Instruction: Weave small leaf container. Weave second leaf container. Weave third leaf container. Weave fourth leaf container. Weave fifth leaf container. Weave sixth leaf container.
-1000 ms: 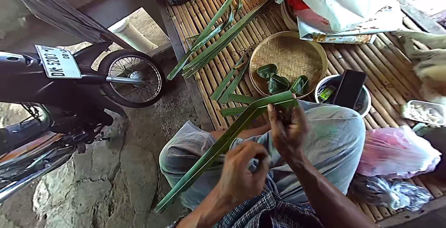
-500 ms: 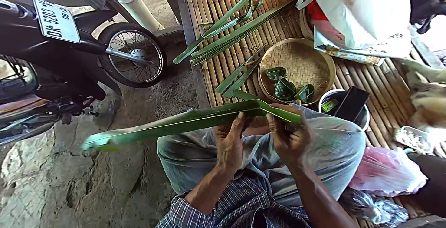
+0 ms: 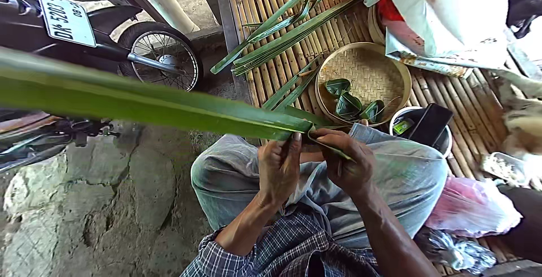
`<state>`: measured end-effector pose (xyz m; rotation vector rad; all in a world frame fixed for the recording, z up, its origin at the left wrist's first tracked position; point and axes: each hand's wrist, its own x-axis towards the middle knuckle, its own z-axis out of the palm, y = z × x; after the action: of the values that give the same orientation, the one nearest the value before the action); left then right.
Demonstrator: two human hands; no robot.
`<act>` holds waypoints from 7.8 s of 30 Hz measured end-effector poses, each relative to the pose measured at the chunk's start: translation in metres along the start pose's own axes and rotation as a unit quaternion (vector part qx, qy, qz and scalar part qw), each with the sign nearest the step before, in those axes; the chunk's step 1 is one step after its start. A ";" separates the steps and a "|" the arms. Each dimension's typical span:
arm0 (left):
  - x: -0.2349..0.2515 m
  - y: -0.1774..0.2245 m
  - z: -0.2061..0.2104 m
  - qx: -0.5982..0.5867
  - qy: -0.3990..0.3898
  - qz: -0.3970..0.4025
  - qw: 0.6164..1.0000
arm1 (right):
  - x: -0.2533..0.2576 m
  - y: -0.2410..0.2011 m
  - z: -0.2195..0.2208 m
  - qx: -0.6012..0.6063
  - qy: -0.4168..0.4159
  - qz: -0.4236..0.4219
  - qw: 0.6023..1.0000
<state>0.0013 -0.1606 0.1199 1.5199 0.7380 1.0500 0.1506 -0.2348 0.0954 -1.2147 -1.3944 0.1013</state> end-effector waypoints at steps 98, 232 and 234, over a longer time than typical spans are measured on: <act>0.054 -0.116 -0.068 0.244 -0.248 -0.053 0.936 | 0.053 0.088 0.055 -0.179 -0.493 0.191 0.830; 0.067 -0.011 -0.030 0.020 -0.261 -0.247 0.933 | 0.013 0.013 0.014 0.170 0.003 0.507 0.845; 0.068 -0.011 -0.032 0.030 -0.269 -0.250 0.930 | 0.011 0.013 0.013 0.165 0.008 0.494 0.854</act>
<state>0.0013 -0.0848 0.1252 1.4657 0.7097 0.2099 0.1513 -0.2137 0.0908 -1.5079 -0.5667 1.0014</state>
